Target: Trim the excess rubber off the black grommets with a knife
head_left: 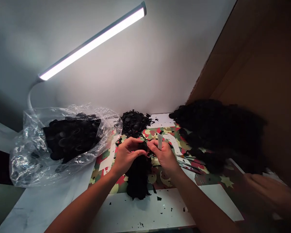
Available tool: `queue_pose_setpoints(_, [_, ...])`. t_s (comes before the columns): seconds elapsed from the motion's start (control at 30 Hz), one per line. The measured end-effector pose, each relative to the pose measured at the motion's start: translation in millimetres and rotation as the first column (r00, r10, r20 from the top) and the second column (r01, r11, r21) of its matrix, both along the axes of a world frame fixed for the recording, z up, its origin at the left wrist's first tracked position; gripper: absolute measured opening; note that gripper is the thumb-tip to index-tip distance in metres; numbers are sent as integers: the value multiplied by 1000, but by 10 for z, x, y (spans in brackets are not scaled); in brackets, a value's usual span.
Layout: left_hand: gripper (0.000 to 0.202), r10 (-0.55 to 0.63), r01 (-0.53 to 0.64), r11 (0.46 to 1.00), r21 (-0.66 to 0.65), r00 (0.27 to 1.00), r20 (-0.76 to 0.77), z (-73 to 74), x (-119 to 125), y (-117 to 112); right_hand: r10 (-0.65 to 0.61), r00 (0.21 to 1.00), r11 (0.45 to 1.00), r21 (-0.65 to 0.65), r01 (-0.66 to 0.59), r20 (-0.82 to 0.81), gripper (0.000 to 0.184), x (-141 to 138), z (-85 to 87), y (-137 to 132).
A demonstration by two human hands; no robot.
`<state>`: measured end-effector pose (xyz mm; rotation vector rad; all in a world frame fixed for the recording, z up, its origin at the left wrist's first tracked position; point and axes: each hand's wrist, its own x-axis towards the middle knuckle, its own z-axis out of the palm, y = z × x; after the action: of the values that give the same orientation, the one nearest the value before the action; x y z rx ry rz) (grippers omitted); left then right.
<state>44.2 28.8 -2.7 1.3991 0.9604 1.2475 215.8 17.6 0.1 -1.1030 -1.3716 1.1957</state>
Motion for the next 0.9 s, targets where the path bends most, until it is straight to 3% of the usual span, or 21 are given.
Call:
queue_pose_setpoints(0.2, [28,1,21,991,-134,987,162,22,18,-7,-76,977,995,-72,63,-201,36,-19,-43,-35])
queue_pose_setpoints(0.57, [20,31,-3,990,-140,980,198,17,30,-33,-52,956,988,-151,8,-289,37,-24,-12,-87])
queue_pose_setpoints(0.67, [15,47,-38,995,-89,993,105,36,11,-20,-24,991,997,-77,14,-130,38,47,-7,-56])
queue_pose_setpoints(0.73, [15,32,-32,997,-65,999,-2,69,-8,-8,-110,994,993,49,111,-21,42,120,19,-37])
queue_pose_setpoints(0.83, [15,-17,9,998,-69,993,-121,126,-36,7,-264,964,939,231,254,16,56,223,71,-45])
queue_pose_setpoints(0.9, [15,-38,25,996,-81,986,-162,153,-53,14,-218,975,945,261,198,50,60,258,93,-74])
